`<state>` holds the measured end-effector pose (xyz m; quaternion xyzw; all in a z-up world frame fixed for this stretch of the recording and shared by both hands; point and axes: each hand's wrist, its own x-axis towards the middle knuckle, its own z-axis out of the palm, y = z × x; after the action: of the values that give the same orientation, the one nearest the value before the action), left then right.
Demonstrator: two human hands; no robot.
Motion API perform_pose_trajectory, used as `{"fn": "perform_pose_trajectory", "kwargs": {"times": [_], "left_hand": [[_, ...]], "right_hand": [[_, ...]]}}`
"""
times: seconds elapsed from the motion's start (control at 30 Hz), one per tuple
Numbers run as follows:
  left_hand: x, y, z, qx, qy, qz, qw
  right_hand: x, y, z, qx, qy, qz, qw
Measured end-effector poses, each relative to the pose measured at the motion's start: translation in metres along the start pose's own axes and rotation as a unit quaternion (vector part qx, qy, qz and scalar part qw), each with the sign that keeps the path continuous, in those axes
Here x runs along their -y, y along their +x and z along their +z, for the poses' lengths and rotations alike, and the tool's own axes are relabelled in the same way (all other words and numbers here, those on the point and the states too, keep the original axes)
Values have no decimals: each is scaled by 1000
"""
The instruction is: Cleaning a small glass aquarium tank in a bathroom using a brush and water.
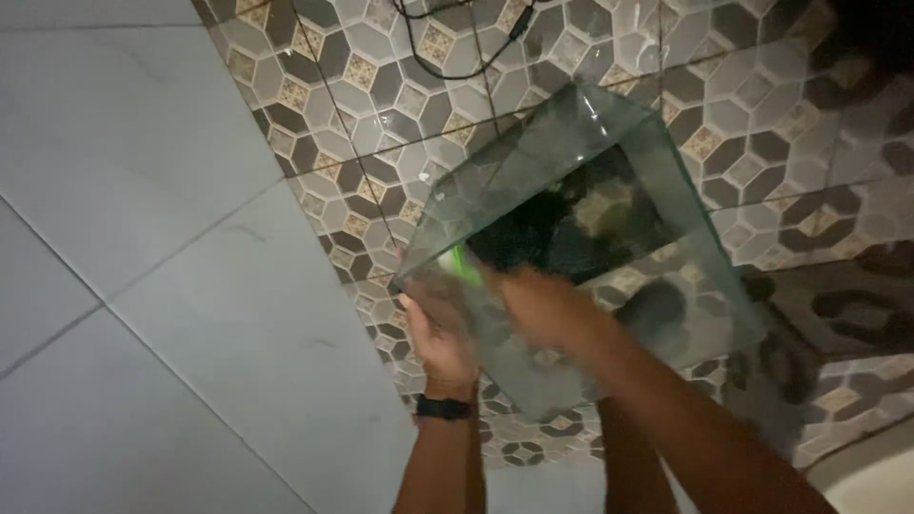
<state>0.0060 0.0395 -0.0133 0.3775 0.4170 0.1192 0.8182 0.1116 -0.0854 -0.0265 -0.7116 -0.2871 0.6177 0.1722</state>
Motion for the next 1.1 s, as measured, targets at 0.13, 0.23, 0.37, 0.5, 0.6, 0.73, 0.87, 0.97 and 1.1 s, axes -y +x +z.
{"fn": "perform_pose_trajectory", "kwargs": {"times": [0.13, 0.23, 0.37, 0.5, 0.6, 0.73, 0.87, 0.97, 1.1], "left_hand": [[1, -5, 6, -38, -8, -14, 999], [0, -4, 3, -60, 7, -34, 998], [0, -2, 11, -16, 32, -8, 999], [1, -2, 10, -22, 72, 9, 997], [9, 1, -1, -43, 89, -7, 995], [18, -9, -18, -71, 41, -49, 995], [19, 4, -16, -47, 82, -30, 995], [5, -2, 5, -47, 118, -21, 992], [-4, 0, 17, -66, 158, -13, 985]], "right_hand": [[-5, -87, 24, 100, 2, -50, 994], [-1, -62, 16, 87, 19, -57, 994], [-6, 4, -6, 47, 91, 62, 993], [-29, -50, 33, 114, 111, 10, 987], [-20, -103, 43, 104, 93, -53, 989], [-16, -41, 39, 109, 61, 31, 992], [-4, -12, -4, 54, 112, 57, 991], [-17, -70, 24, 105, 97, -21, 990], [-20, -88, 50, 139, 32, -2, 990]]}}
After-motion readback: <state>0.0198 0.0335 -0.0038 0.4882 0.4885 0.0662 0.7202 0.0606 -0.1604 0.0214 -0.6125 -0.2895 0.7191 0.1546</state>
